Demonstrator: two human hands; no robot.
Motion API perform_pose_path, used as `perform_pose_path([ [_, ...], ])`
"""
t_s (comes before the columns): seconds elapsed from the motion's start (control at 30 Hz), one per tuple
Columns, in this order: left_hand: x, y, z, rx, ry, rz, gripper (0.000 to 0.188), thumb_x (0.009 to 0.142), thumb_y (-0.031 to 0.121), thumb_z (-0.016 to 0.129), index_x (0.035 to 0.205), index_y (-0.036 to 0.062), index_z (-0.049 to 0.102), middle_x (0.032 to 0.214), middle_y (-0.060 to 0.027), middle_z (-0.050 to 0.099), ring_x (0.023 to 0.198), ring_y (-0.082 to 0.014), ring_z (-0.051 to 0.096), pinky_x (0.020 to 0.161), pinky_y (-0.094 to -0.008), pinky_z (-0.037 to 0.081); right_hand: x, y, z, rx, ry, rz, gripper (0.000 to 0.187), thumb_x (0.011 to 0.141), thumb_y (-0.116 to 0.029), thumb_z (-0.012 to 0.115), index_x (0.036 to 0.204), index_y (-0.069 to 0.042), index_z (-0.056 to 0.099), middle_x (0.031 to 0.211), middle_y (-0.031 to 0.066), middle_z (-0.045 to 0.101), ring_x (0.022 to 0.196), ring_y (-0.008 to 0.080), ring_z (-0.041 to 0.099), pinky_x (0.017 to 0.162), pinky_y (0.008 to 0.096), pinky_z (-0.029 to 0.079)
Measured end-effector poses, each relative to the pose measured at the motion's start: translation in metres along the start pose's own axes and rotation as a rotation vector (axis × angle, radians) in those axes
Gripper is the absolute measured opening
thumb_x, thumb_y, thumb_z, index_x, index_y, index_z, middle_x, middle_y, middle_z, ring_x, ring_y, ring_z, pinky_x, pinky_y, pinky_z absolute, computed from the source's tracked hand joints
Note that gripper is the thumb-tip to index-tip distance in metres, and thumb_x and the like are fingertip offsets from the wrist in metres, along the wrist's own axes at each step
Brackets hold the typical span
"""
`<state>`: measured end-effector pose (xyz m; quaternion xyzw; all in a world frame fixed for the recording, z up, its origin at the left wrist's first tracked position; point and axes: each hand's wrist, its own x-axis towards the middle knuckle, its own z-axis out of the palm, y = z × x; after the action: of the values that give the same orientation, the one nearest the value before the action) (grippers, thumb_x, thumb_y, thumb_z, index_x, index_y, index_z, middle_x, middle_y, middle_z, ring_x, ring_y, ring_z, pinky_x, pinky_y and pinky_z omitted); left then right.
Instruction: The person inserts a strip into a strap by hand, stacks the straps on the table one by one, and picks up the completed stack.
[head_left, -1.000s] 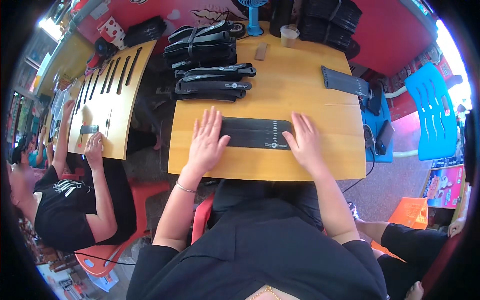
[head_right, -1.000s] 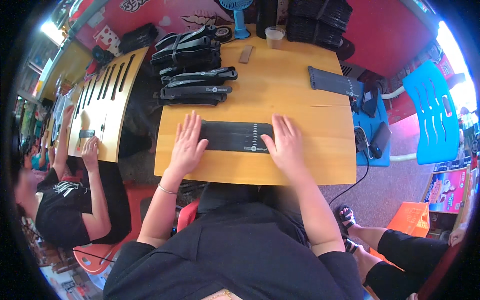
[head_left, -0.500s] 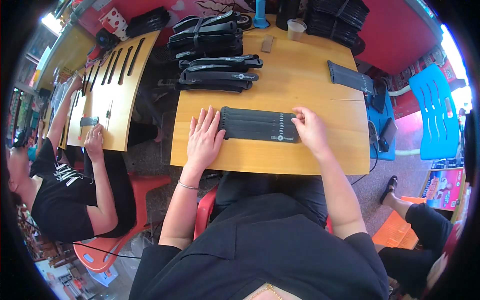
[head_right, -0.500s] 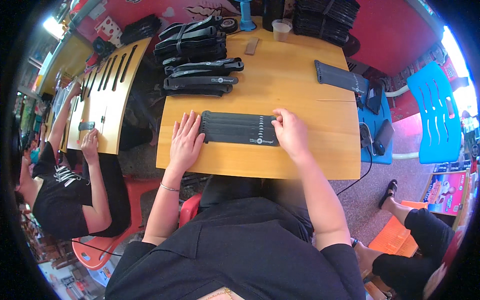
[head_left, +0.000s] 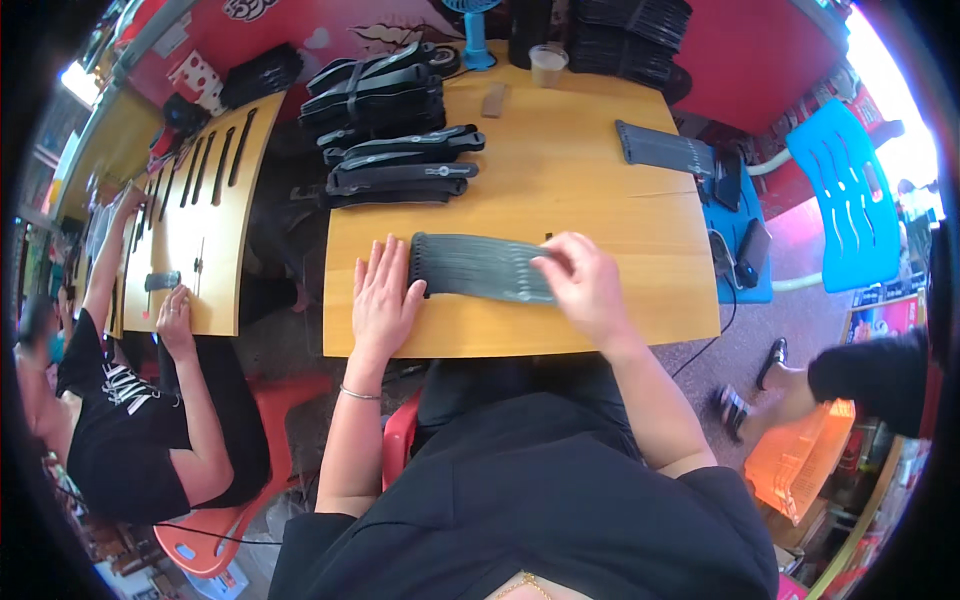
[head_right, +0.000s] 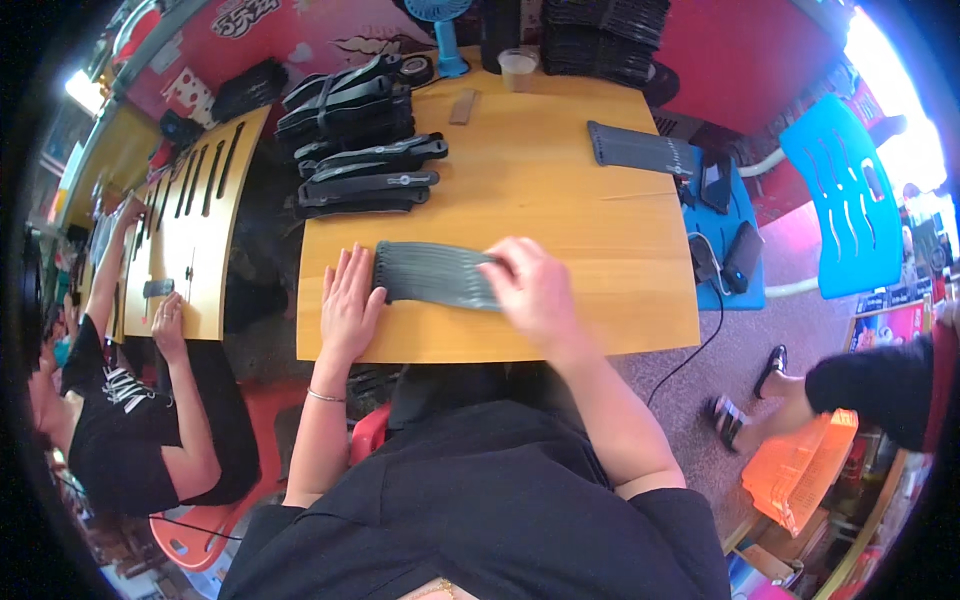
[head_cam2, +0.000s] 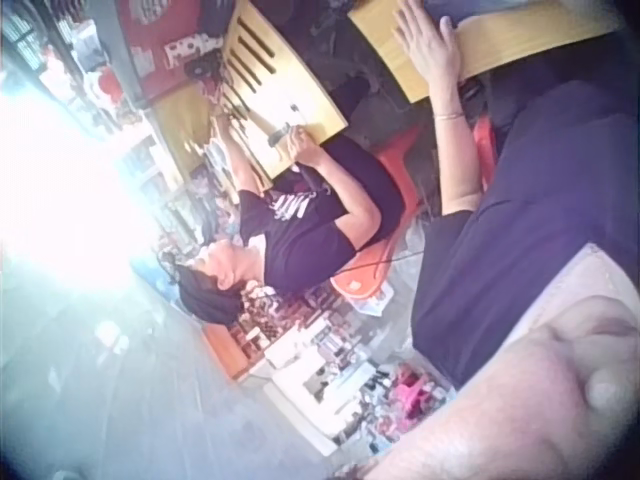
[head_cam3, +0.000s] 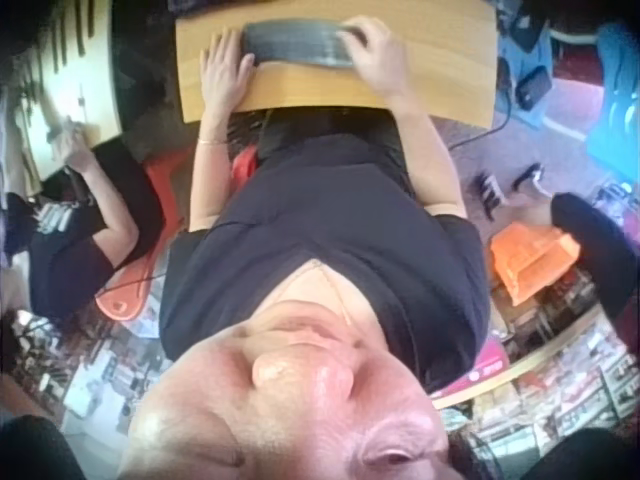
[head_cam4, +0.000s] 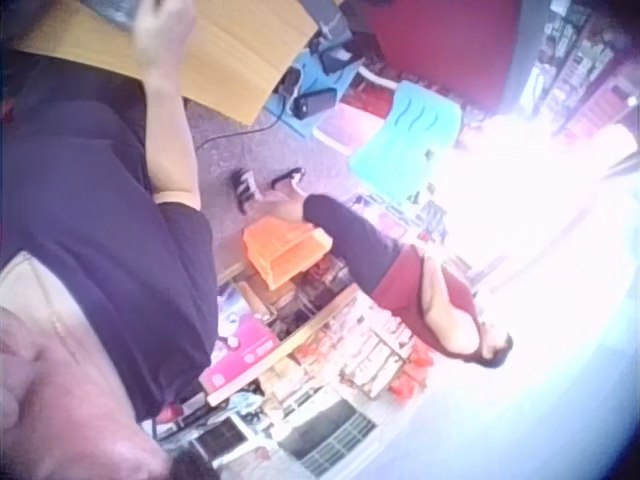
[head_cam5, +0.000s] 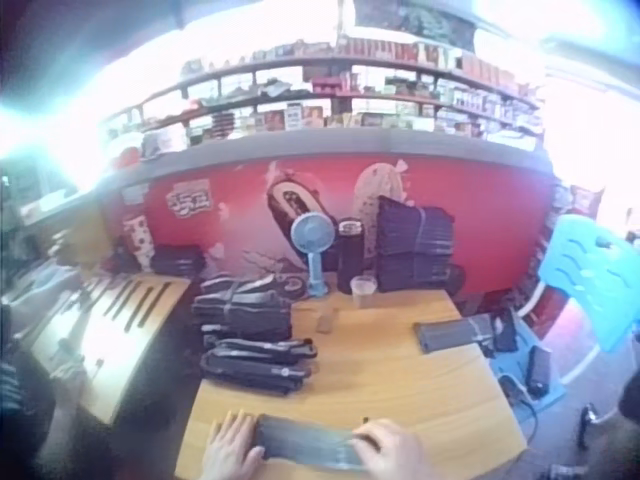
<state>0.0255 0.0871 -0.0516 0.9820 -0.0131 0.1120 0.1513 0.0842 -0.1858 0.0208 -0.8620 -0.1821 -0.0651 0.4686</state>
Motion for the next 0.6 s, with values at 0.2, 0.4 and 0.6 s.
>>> perform_pose_path([
  [0.2, -0.001, -0.012, -0.001, -0.353, 0.038, 0.015, 0.091, 0.083, 0.045, 0.069, 0.149, 0.0020, 0.024, 0.151, -0.0168, 0.035, 0.142, -0.0303, 0.030, 0.118, -0.0455, 0.014, -0.004, -0.051, 0.000, 0.041, -0.100, -0.166, 0.010, 0.085, -0.009, 0.067, 0.087, -0.002, 0.061, 0.078, 0.0132, 0.059, 0.066, 0.0292, 0.060, 0.059, 0.0366, 0.046],
  [0.4, -0.001, -0.001, -0.012, -0.879, 0.041, 0.067, 0.099, 0.073, 0.021, 0.083, 0.149, 0.0033, 0.023, 0.148, -0.0172, 0.039, 0.136, -0.0264, 0.041, 0.114, -0.0431, 0.029, -0.023, -0.090, -0.023, 0.051, -0.128, -0.275, 0.010, 0.082, -0.005, 0.069, 0.088, -0.003, 0.061, 0.077, 0.0110, 0.055, 0.066, 0.0274, 0.058, 0.059, 0.0355, 0.044],
  [0.6, 0.001, 0.036, -0.036, -1.538, 0.040, -0.148, 0.067, 0.085, 0.006, 0.072, 0.141, 0.0009, 0.036, 0.116, -0.0105, 0.060, 0.107, -0.0162, 0.059, 0.095, -0.0313, 0.048, -0.029, -0.070, -0.066, 0.226, -0.018, -0.100, 0.012, 0.088, -0.011, 0.067, 0.095, -0.003, 0.061, 0.078, 0.0055, 0.058, 0.067, 0.0169, 0.058, 0.062, 0.0287, 0.045],
])
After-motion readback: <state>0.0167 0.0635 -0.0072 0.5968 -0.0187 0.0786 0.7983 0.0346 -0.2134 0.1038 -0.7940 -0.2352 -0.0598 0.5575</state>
